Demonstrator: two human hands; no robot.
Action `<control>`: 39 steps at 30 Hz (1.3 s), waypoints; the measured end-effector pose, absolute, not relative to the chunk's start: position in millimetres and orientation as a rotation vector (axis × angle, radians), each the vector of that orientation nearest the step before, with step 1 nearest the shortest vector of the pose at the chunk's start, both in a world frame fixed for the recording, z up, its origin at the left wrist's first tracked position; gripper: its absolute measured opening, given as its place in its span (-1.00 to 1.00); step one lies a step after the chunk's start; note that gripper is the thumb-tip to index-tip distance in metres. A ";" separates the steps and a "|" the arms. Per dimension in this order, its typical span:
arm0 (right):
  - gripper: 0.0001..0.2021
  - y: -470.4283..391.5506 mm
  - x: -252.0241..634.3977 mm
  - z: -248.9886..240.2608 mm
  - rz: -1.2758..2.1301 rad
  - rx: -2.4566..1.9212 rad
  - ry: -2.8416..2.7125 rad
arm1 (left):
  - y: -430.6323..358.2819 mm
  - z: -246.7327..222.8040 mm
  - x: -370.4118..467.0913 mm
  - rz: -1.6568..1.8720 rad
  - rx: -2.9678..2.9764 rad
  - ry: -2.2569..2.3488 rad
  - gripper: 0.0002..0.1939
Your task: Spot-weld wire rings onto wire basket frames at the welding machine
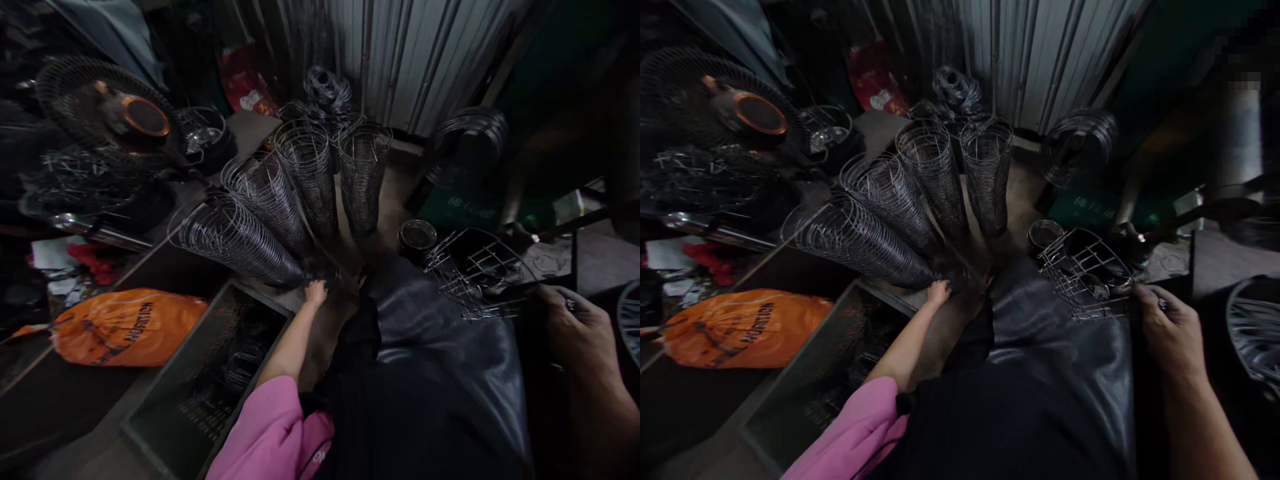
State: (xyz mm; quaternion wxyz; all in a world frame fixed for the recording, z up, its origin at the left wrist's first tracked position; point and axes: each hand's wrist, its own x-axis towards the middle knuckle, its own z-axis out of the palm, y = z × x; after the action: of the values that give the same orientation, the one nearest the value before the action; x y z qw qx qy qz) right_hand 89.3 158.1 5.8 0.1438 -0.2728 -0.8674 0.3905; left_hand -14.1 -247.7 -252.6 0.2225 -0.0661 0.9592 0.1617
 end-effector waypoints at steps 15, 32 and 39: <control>-0.50 171.2 165.0 -51.3 1.691 -0.959 -2.227 | -60.9 -101.7 21.6 2.164 0.614 1.703 -0.39; -0.62 436.1 200.2 -37.3 0.359 -1.873 -2.139 | -17.0 -150.7 34.8 1.687 0.388 1.942 -0.22; -0.72 462.9 199.1 -37.0 0.457 -1.962 -1.985 | -20.0 -166.9 23.6 1.729 0.397 1.996 -0.18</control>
State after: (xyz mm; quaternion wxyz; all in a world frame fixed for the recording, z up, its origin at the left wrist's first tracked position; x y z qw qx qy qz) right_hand 199.1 462.9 -37.0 0.1559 -0.6853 -0.6933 0.1595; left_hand 23.6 -20.0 -166.9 0.2335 0.1445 0.7267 0.6297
